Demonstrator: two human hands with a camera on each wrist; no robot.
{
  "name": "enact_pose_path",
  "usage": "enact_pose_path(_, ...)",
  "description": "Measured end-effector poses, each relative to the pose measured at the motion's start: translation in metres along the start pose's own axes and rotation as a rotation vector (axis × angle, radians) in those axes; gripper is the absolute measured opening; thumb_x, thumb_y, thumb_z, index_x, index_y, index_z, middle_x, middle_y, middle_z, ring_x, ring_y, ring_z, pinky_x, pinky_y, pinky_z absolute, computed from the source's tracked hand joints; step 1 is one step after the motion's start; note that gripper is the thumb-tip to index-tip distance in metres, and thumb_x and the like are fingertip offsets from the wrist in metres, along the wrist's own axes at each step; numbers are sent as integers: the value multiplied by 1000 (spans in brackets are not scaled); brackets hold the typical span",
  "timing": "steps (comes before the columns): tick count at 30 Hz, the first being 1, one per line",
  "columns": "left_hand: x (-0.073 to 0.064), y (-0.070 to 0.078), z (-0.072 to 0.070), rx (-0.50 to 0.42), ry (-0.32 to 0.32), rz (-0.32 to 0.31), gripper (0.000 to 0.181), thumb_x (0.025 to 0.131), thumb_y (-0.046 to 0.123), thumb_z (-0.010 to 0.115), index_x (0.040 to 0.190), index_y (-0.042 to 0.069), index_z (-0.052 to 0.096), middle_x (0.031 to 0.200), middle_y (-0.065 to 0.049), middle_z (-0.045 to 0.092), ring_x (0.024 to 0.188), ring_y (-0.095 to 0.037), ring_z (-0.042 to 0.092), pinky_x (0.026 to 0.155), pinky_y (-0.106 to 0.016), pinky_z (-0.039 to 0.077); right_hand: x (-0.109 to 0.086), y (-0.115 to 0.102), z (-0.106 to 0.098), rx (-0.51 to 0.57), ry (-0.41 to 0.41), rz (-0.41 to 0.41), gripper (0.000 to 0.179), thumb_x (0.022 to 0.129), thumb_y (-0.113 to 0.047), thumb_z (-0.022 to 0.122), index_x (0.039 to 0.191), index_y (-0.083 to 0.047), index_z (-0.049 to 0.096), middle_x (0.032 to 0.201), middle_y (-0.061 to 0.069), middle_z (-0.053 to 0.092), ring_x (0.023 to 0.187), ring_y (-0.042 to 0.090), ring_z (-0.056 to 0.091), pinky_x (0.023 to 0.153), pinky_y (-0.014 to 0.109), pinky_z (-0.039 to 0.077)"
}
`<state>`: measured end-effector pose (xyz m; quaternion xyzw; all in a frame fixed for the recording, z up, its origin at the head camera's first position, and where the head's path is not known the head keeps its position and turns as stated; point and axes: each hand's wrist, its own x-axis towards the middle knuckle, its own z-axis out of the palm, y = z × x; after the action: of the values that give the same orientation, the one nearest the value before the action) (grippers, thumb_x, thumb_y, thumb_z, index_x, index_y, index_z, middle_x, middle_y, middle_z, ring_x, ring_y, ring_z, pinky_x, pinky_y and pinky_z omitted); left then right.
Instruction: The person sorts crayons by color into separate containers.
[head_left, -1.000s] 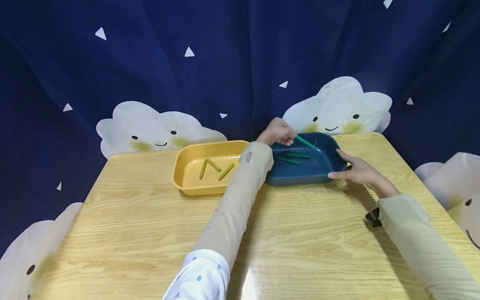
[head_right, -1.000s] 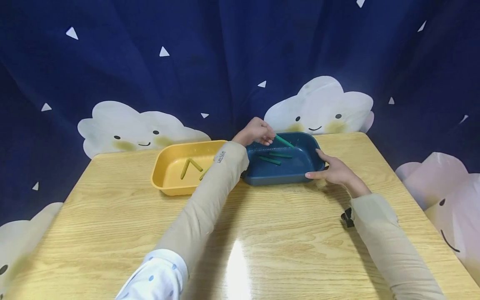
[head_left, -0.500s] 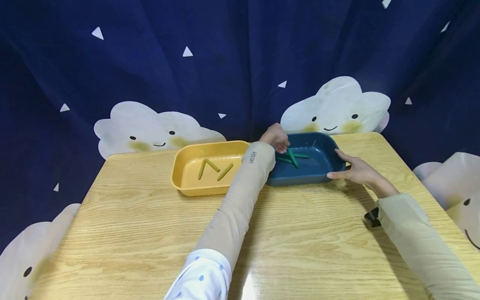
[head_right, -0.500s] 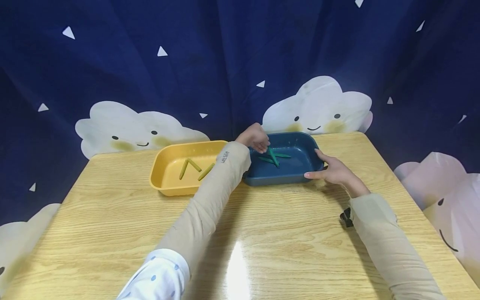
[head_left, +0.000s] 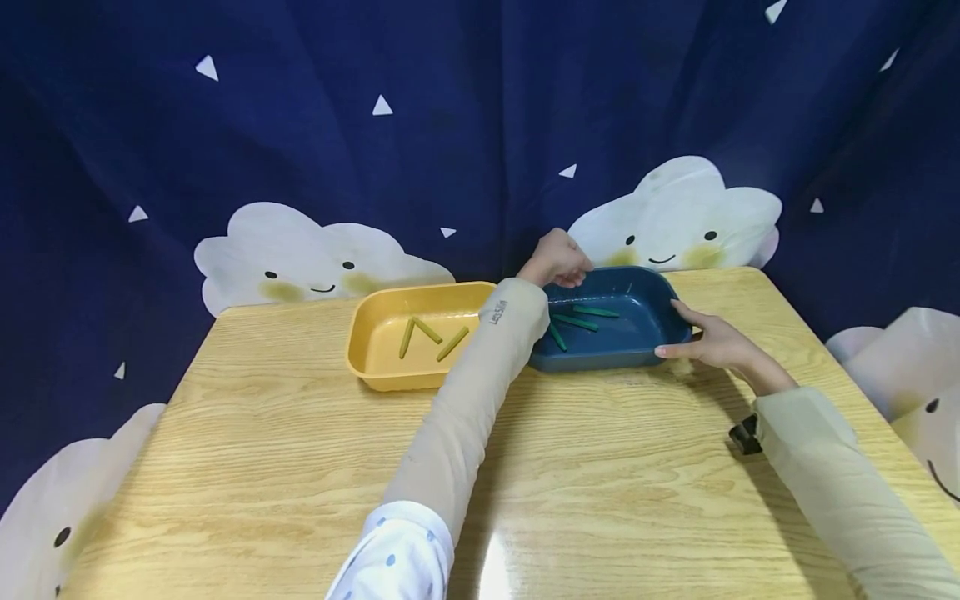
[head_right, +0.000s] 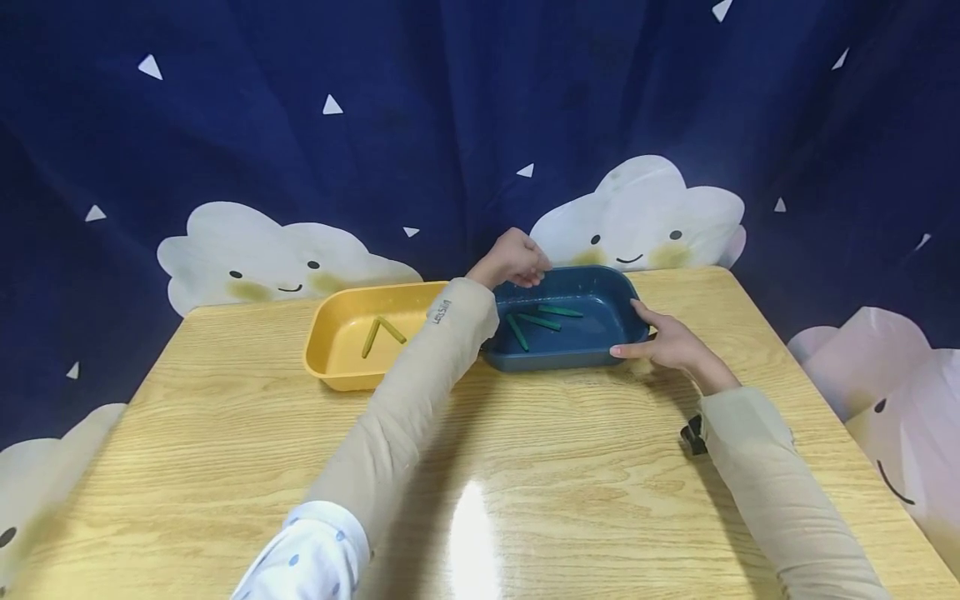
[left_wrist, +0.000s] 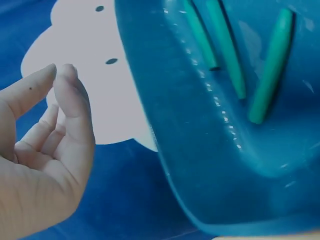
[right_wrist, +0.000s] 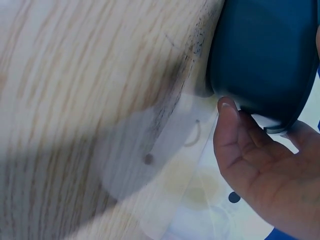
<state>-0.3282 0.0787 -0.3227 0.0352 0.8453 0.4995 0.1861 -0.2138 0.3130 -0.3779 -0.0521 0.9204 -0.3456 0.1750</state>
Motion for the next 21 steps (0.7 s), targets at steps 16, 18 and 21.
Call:
enact_pose_path(16,-46,-19,0,-13,-159,304,16,85,13,64,75,1,69,66,-15,61,55,-23,57,51,-28,51,0,10,-14,32,57,18,96,82,-44,64,145,2,7,143,34,13,117,49,36,86,52,43)
enact_pose_path(18,-53,-27,1,-13,-164,341,17,86,12,63,74,1,69,67,-17,62,56,-24,58,53,-30,52,-4,9,-13,40,179,9,81,83,-44,62,141,2,28,137,31,29,107,39,48,76,43,49)
enact_pose_path(21,-62,-42,1,-19,-152,383,16,87,11,62,75,2,68,67,-18,62,56,-27,58,51,-28,52,-11,9,-9,28,401,-28,52,84,-41,62,113,2,58,109,22,57,82,19,54,61,29,46)
